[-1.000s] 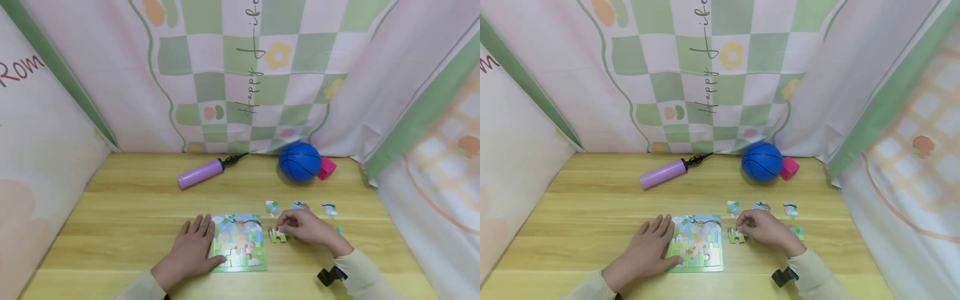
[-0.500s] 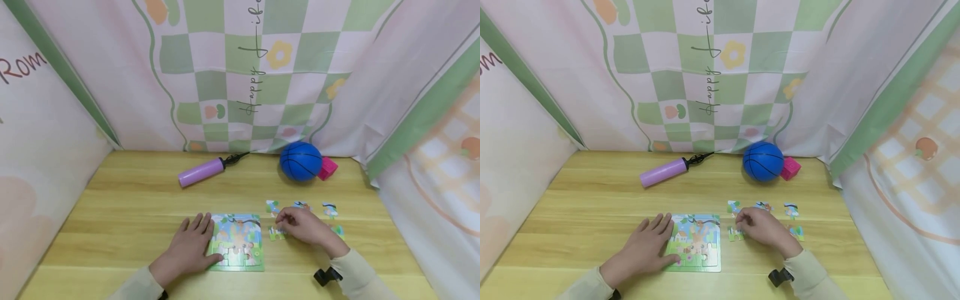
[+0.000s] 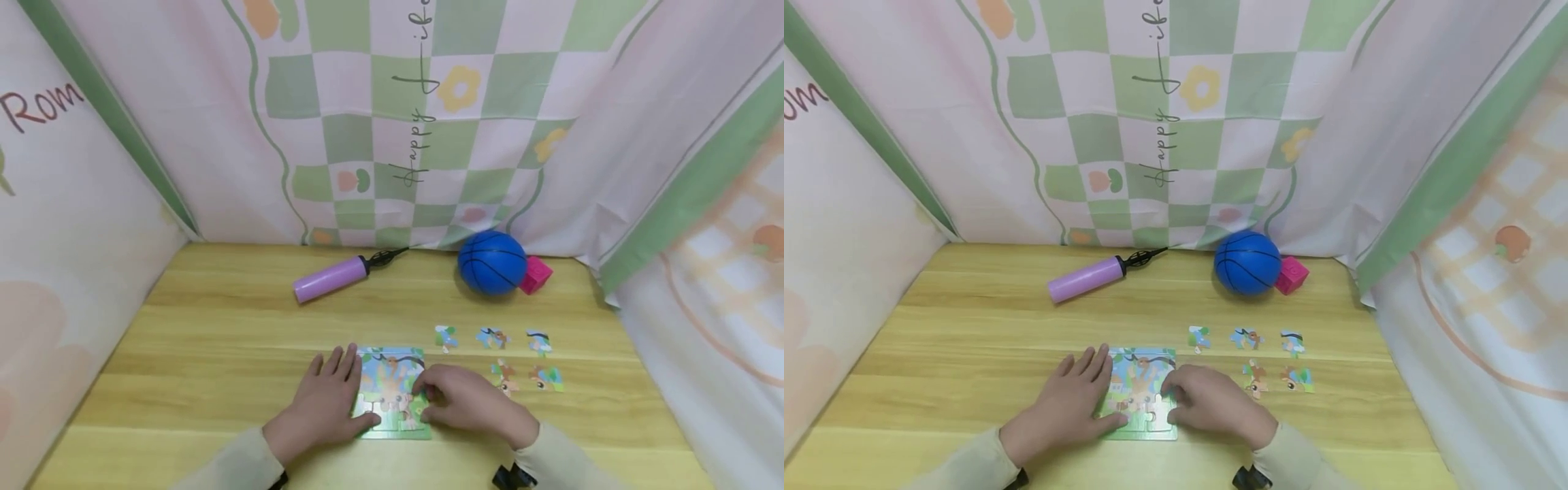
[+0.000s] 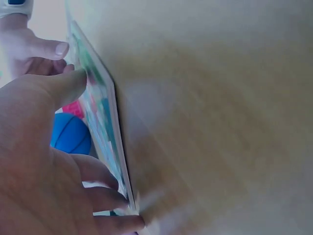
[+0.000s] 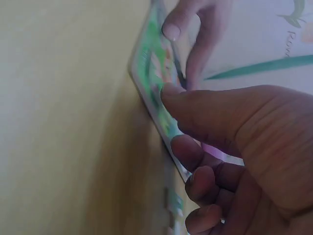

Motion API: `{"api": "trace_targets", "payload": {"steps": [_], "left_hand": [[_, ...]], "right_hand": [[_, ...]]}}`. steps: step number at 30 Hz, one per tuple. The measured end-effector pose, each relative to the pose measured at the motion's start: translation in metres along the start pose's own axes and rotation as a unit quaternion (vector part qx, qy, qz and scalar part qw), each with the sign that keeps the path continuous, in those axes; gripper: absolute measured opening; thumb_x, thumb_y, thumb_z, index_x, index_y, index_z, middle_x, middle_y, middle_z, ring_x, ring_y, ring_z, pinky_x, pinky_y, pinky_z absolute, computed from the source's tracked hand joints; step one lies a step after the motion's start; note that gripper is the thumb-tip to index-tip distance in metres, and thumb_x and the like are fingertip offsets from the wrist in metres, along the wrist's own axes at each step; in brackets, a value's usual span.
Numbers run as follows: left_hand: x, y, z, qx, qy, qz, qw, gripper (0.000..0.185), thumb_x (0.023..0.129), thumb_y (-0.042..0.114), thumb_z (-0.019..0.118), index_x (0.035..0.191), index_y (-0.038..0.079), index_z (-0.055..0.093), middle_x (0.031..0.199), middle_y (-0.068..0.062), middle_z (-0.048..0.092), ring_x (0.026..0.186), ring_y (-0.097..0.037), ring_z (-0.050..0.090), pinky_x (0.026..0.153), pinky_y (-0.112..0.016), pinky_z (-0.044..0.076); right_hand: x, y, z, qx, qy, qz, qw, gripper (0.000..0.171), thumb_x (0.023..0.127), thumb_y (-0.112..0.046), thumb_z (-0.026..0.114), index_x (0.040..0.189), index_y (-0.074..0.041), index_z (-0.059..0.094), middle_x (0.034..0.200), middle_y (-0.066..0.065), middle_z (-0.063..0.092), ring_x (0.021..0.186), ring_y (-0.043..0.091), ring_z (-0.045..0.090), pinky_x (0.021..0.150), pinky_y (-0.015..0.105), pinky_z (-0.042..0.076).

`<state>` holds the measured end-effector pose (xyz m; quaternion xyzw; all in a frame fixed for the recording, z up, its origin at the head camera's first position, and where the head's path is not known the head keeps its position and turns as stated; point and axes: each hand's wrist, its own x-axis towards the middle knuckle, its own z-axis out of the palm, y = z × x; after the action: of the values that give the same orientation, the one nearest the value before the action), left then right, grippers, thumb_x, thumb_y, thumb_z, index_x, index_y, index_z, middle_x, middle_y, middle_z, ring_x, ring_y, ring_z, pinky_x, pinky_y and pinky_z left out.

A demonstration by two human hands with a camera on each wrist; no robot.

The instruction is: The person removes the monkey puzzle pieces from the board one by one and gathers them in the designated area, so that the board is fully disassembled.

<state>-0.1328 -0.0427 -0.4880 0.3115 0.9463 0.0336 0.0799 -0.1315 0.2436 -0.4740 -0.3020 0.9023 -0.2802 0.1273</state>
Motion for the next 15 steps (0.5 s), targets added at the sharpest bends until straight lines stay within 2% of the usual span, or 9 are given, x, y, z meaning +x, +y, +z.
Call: {"api": "trace_targets", "payload": {"steps": [7, 11, 15], "left_hand": [[0.001, 0.006, 0.001, 0.012, -0.012, -0.018, 0.9997, 0.105, 0.091, 0.080, 0.042, 0.154, -0.004, 0.036, 0.161, -0.025, 0.023, 0.147, -0.044, 0.024, 0.113, -0.064, 0.023], [0.000, 0.007, 0.001, 0.014, -0.017, -0.020, 0.9996, 0.105, 0.092, 0.080, 0.040, 0.154, -0.004, 0.035, 0.161, -0.025, 0.023, 0.147, -0.043, 0.023, 0.114, -0.064, 0.023], [0.000, 0.007, 0.002, 0.017, -0.019, -0.022, 0.9994, 0.105, 0.091, 0.080, 0.039, 0.155, -0.003, 0.035, 0.162, -0.024, 0.022, 0.148, -0.043, 0.022, 0.114, -0.063, 0.024]], "right_hand": [[0.000, -0.006, 0.010, -0.016, 0.002, 0.003, 1.000, 0.026, 0.089, -0.026, 0.080, 0.112, -0.018, 0.070, 0.084, -0.011, 0.056, 0.071, 0.005, 0.050, 0.064, 0.025, 0.046], [0.001, -0.009, 0.011, -0.031, 0.004, -0.001, 1.000, 0.034, 0.090, -0.033, 0.079, 0.119, -0.018, 0.070, 0.091, -0.012, 0.059, 0.076, 0.004, 0.052, 0.067, 0.026, 0.048], [0.002, -0.012, 0.014, -0.048, -0.001, -0.014, 0.999, 0.036, 0.088, -0.034, 0.081, 0.119, -0.018, 0.070, 0.096, -0.012, 0.059, 0.080, 0.003, 0.052, 0.070, 0.025, 0.049]]}}
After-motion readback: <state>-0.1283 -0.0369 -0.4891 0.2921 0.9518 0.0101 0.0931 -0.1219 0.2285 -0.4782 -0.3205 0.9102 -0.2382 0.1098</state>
